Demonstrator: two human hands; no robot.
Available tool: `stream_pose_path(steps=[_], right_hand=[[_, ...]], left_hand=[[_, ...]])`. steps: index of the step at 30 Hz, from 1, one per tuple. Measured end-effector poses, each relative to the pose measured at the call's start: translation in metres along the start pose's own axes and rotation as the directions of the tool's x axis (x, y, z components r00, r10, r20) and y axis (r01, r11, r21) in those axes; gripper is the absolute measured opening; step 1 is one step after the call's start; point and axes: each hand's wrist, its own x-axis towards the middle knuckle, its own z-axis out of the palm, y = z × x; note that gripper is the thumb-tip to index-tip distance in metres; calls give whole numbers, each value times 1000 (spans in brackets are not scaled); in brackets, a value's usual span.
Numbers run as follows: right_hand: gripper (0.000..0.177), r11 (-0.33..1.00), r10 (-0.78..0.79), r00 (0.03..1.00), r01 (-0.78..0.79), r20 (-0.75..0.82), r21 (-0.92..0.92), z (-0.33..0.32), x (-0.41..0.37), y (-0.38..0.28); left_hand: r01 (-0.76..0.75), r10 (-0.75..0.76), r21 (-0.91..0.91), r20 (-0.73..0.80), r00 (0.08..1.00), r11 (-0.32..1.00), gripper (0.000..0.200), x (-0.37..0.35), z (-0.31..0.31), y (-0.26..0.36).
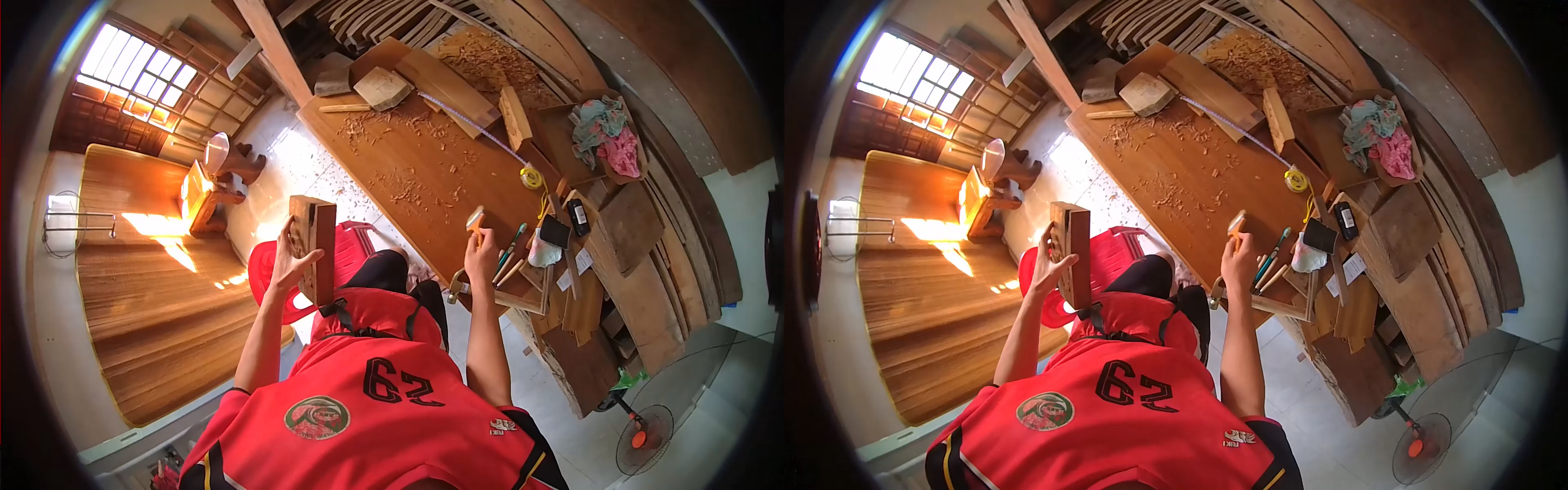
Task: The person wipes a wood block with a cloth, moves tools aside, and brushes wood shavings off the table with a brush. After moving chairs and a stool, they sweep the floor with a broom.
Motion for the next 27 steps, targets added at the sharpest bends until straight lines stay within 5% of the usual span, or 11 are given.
stream_pose_path(steps=[3, 4, 7, 11, 13, 15, 17, 23, 25, 27], right_hand=[[19, 991, -73, 990, 59, 122, 121, 16, -1, -9], [20, 963, 46, 965, -112, 258, 245, 21, 0, -8], [21, 883, 83, 982, -150, 167, 444, 12, 3, -8], [18, 997, 59, 987, -52, -147, 49, -22, -1, -5], [19, 968, 200, 980, -199, -11, -150, -22, -5, -8], [19, 982, 150, 989, -147, 16, -114, -9, -9, -21], [18, 999, 20, 999, -21, 27, 44, 18, -5, -19], [18, 988, -81, 990, 65, 117, 140, 85, 51, -36], [16, 910, 91, 980, -155, 178, 385, 84, 69, -48], [17, 836, 165, 984, -178, 71, 519, 74, 81, -51]], left_hand=[[50, -50, -1, 39, 998, 999, 112, -5, 2, -1], [40, -41, 85, 11, 999, 996, 114, -7, 2, 1], [16, -14, 111, -22, 1000, 994, 116, -13, 2, -14], [72, -69, 48, -49, 996, 996, 115, -17, -3, -28], [63, -66, -51, -70, 995, 997, 113, -12, -1, -46], [87, -92, -65, -77, 993, 994, 114, -8, -4, -45], [109, -113, -71, -60, 992, 992, 116, 2, -7, -44], [83, -83, 59, 7, 996, 995, 119, 46, 0, -45], [33, -39, 128, 48, 998, 991, 119, 65, 0, -41], [-22, 5, 189, 93, 996, 982, 118, 91, 4, -35]])
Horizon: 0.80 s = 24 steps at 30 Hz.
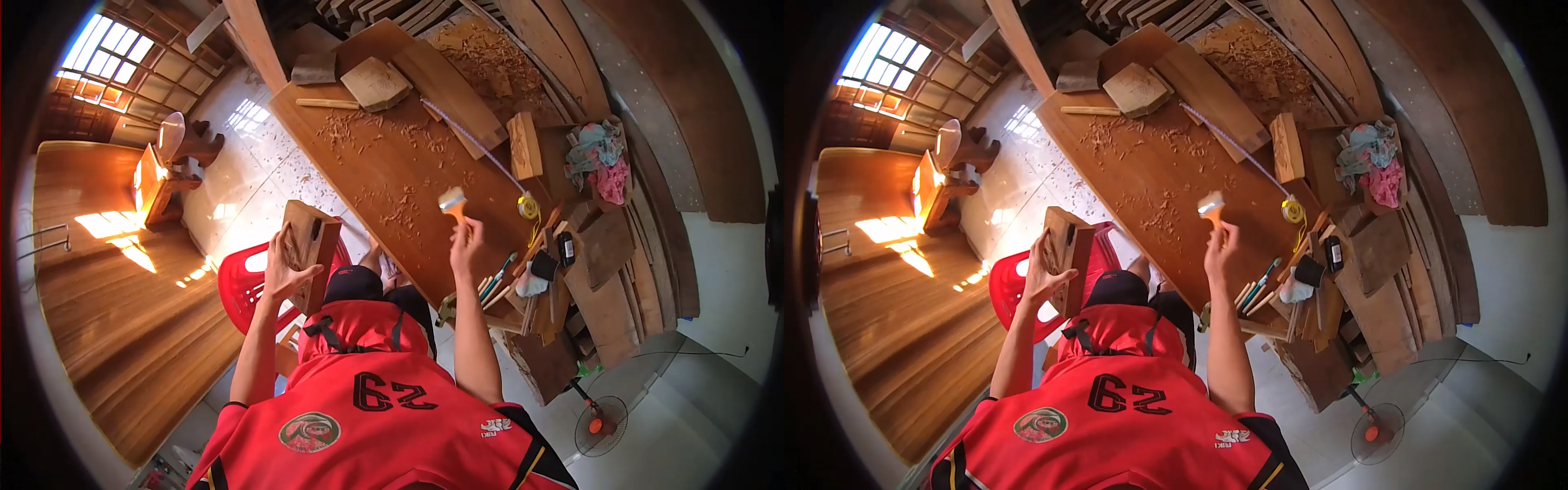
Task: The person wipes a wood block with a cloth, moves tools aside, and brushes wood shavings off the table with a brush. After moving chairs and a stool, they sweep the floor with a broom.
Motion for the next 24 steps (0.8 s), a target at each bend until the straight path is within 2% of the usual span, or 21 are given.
stream_pose_path(steps=[2, 4, 5, 8, 10, 12, 14, 15, 18, 19, 22, 24], right_hand=[[19, 992, -64, 989, 49, -134, -117, -19, 6, 3], [19, 921, -175, 951, 67, -255, -384, -37, 14, 21], [21, 932, -49, 955, -61, -291, -358, -42, 11, 21], [23, 960, 104, 958, -167, -268, -224, -14, 16, 6], [23, 983, 79, 980, -107, -185, -146, 19, 30, 6], [23, 967, 69, 987, -102, -144, -232, 51, 44, -7], [23, 985, 127, 991, -130, -31, -110, 68, 60, -16], [24, 990, 84, 996, -81, 22, -111, 69, 66, -18], [22, 992, 65, 991, -77, -119, -102, 51, 62, -30], [21, 990, 97, 971, -116, -220, -75, 38, 58, -30], [22, 967, 207, 850, -254, -485, -34, -16, 44, -29], [22, 935, 320, 763, -349, -562, 59, -44, 37, -19]], left_hand=[[-4, 4, -6, 30, 1000, 1000, 119, 25, 1, 4], [-7, 7, -14, 66, 998, 1000, 119, 52, 1, 4], [-28, 28, -9, 60, 998, 1000, 119, 65, 4, -2], [-71, 71, -4, 97, 993, 997, 118, 100, -1, 2], [-62, 62, -4, 110, 992, 998, 119, 121, -5, 4], [-76, 76, -6, 109, 991, 997, 120, 142, -4, 4], [-109, 105, 34, 117, 988, 993, 120, 164, -3, 6], [-129, 121, 59, 129, 984, 990, 120, 174, -4, 12], [-207, 186, 110, 174, 967, 972, 120, 199, 4, 25], [-241, 216, 118, 193, 957, 963, 120, 206, 7, 29], [-304, 270, 122, 234, 934, 945, 120, 220, 19, 34], [-307, 263, 127, 277, 924, 943, 120, 224, 25, 42]])
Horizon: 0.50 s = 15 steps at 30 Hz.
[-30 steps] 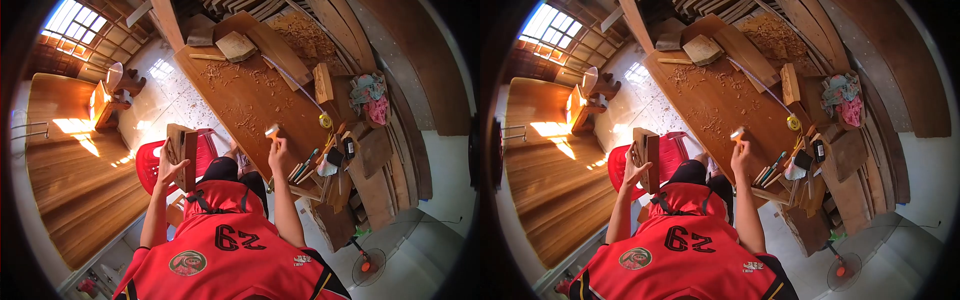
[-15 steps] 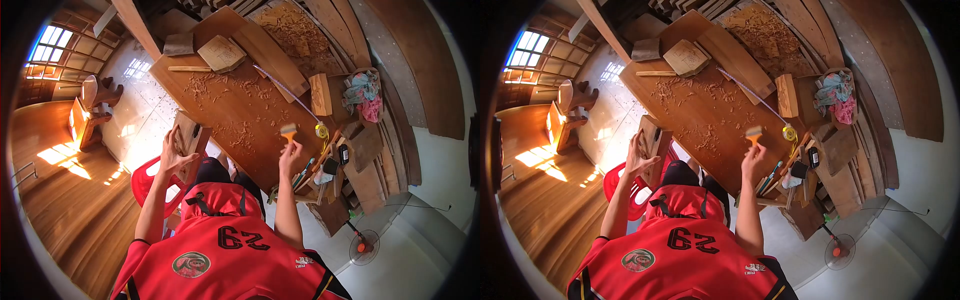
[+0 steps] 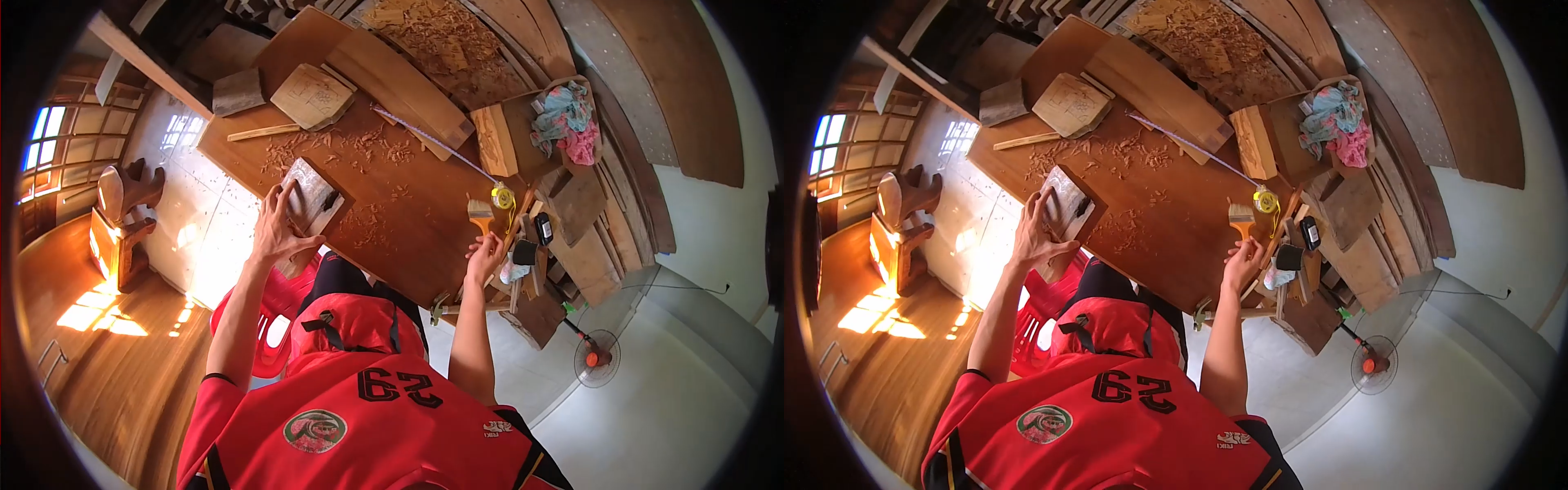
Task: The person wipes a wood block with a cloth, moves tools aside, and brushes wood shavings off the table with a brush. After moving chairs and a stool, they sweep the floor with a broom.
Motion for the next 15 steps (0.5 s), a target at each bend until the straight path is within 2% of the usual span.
stream_pose_path(steps=[2, 4, 8, 10, 12, 15], right_hand=[[22, 997, 54, 998, -56, 31, 50, -4, 5, 8], [22, 992, 82, 994, -89, 76, 93, 19, -3, 2], [24, 997, -42, 935, 17, 353, 74, 97, -29, 1], [24, 998, -24, 893, -9, 450, 70, 129, -39, -4], [26, 997, -79, 855, 53, 512, 64, 142, -45, -11], [26, 992, -69, 915, 20, 397, 127, 127, -48, -20]], left_hand=[[-13, 12, 11, 30, 999, 1000, 121, 6, 4, 2], [-13, 12, 24, 57, 998, 1000, 121, 9, 5, 7], [-42, 36, 55, 106, 994, 998, 121, 14, -1, 12], [-43, 35, 78, 110, 993, 996, 121, 16, -8, 18], [-43, 34, 76, 118, 992, 996, 121, 17, -12, 18], [-53, 44, 75, 120, 992, 996, 121, 21, -9, 9]])
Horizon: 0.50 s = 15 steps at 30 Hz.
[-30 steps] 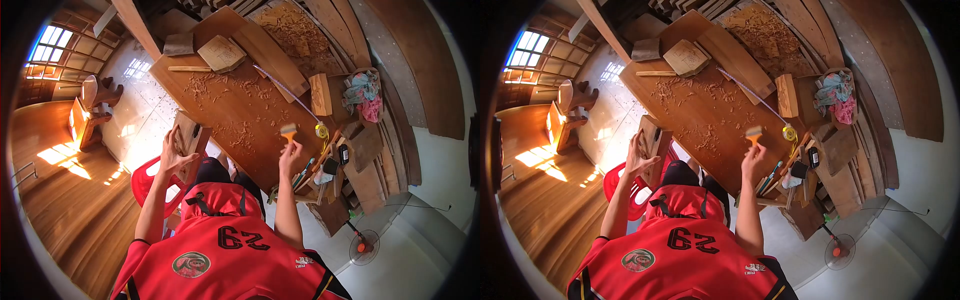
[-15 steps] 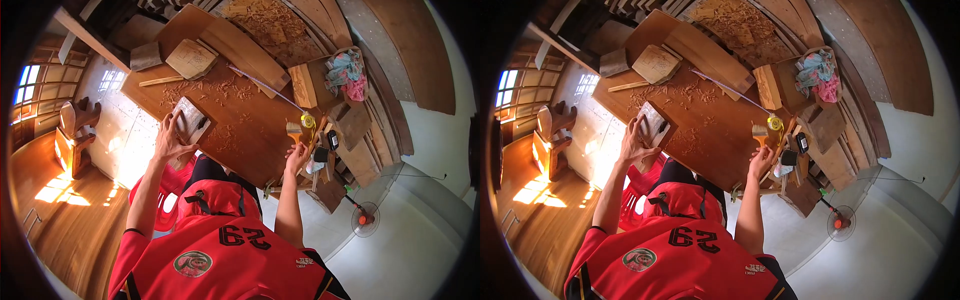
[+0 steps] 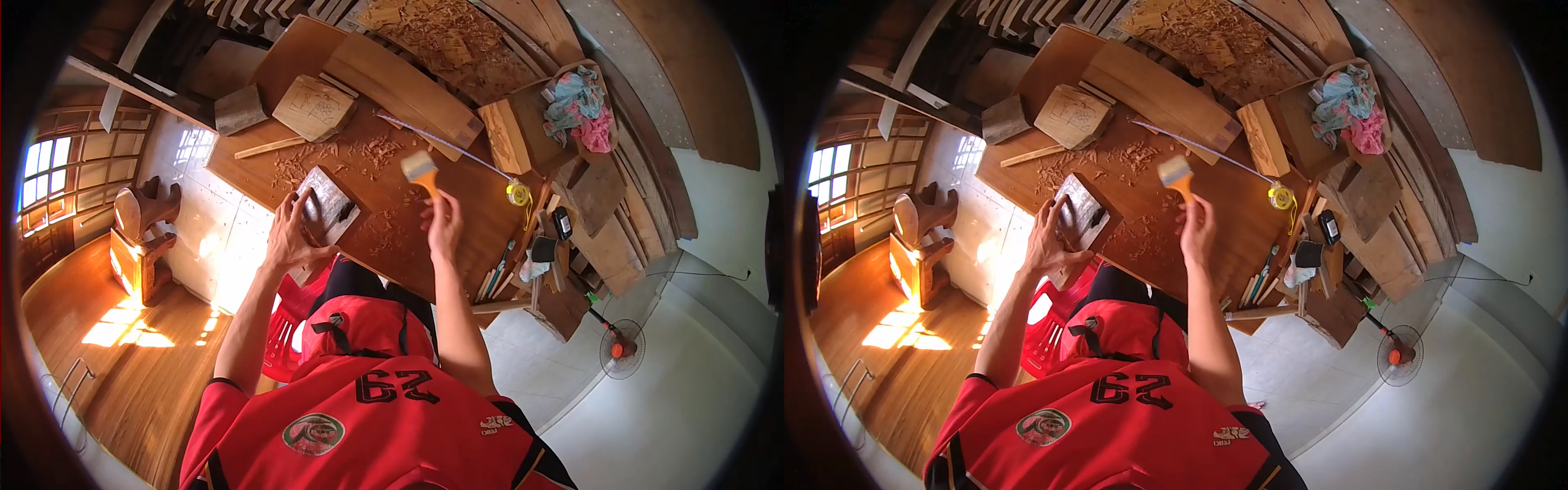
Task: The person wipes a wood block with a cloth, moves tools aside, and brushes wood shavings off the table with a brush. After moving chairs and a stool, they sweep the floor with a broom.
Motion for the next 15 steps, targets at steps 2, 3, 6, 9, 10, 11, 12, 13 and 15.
stream_pose_path(steps=[2, 3, 6, 9, 10, 11, 12, 13, 15], right_hand=[[26, 998, 57, 987, -56, -149, 14, -19, 1, 12], [26, 995, 97, 974, -92, -205, 35, -23, 0, 11], [26, 994, 106, 994, -105, 34, -36, -15, -3, 6], [27, 994, 90, 995, -88, 44, -63, -14, -6, -5], [28, 995, 93, 995, -94, -36, -37, -23, -11, -13], [29, 995, 100, 988, -102, -118, -13, -35, -18, -19], [31, 996, 92, 977, -91, -191, 16, -53, -24, -24], [32, 996, 85, 960, -77, -267, 40, -77, -31, -31], [35, 997, 66, 928, -42, -368, 72, -131, -49, -36]], left_hand=[[4, -4, 14, 6, 1000, 1000, 121, 3, 2, -3], [7, -7, 20, 11, 1000, 1000, 121, 4, 3, -3], [-74, 71, 57, 47, 996, 996, 122, 15, 7, 2], [-213, 203, 95, 110, 973, 972, 122, 29, 11, 19], [-286, 271, 92, 147, 951, 954, 121, 35, 13, 28], [-357, 337, 83, 186, 923, 931, 121, 40, 17, 38], [-407, 380, 87, 225, 897, 909, 121, 45, 22, 50], [-459, 425, 86, 263, 866, 884, 121, 49, 29, 66], [-529, 479, 87, 318, 818, 844, 121, 54, 52, 102]])
